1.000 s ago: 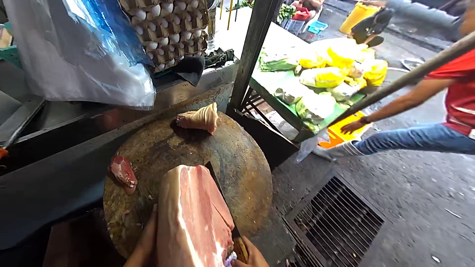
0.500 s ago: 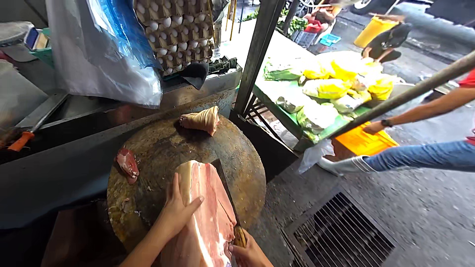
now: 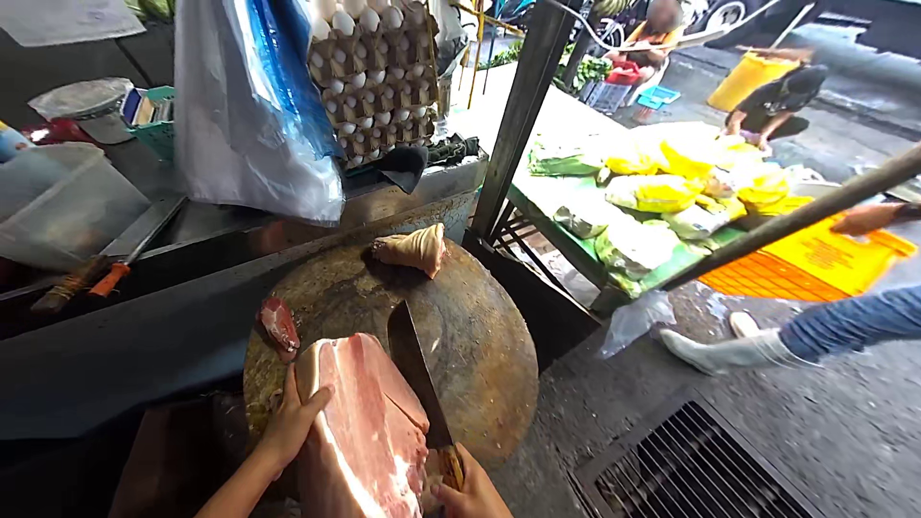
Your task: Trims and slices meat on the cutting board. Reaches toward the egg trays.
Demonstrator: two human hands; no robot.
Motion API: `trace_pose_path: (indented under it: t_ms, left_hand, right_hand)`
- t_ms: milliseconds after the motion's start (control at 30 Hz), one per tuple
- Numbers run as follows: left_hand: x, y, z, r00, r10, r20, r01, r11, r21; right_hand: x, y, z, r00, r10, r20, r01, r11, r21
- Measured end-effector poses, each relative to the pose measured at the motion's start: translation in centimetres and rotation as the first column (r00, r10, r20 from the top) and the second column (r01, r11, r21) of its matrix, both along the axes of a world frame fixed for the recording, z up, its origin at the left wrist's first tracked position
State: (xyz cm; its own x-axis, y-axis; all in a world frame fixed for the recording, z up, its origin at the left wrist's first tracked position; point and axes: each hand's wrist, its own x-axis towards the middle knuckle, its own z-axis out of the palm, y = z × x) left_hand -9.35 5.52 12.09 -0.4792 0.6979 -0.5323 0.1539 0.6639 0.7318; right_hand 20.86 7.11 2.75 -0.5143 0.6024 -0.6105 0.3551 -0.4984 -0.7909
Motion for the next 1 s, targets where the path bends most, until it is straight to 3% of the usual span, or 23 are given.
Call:
trace_pose_path:
  t_ms: [100, 200, 367, 500, 667, 733, 833, 1000]
  left_hand:
    - [-2.6, -1.0, 0.3, 1.0, 0.004, -0.004, -0.004, 0.999, -0.038]
    - [-4.2, -1.0, 0.3, 0.999, -0.047, -0.022, 0.045, 0.997, -0.067]
    - [-4.3, -0.8, 0.3, 0.993, -0.114, -0.007, 0.113, 0.989, -0.099]
    - [-4.4, -0.8, 0.5, 0.988, -0.153, 0.015, 0.153, 0.984, -0.089]
    - [-4.5, -0.6, -0.3, 0.992, -0.126, -0.021, 0.124, 0.988, -0.093]
    - [-4.3, -0.5, -0.4, 0.992, -0.121, -0.039, 0.117, 0.989, -0.089]
    - [-3.9, -0.6, -0.4, 0.994, -0.089, -0.062, 0.084, 0.993, -0.08]
    - [-2.1, -1.9, -0.5, 0.995, 0.009, -0.101, -0.001, 0.997, 0.076]
  right_hand:
    - [-2.9, -0.3, 0.1, 0.999, 0.044, 0.017, -0.043, 0.998, -0.044]
    - [-4.1, -0.5, -0.7, 1.0, -0.014, -0.029, 0.011, 0.996, -0.089]
    - [-1.0, -1.1, -2.1, 0.99, -0.138, -0.031, 0.132, 0.979, -0.154]
    - [4.7, -1.8, -2.0, 0.959, -0.149, 0.241, 0.123, 0.985, 0.117]
    - [10.0, -0.2, 1.8, 0.795, -0.208, 0.569, -0.117, 0.869, 0.481]
    - [10.4, 1.4, 2.0, 0.76, -0.205, 0.616, -0.224, 0.808, 0.545]
    - [10.0, 3.4, -0.5, 0.736, -0.144, 0.662, -0.36, 0.744, 0.562]
    - [8.8, 4.0, -4.3, 0.794, -0.197, 0.576, -0.313, 0.68, 0.664]
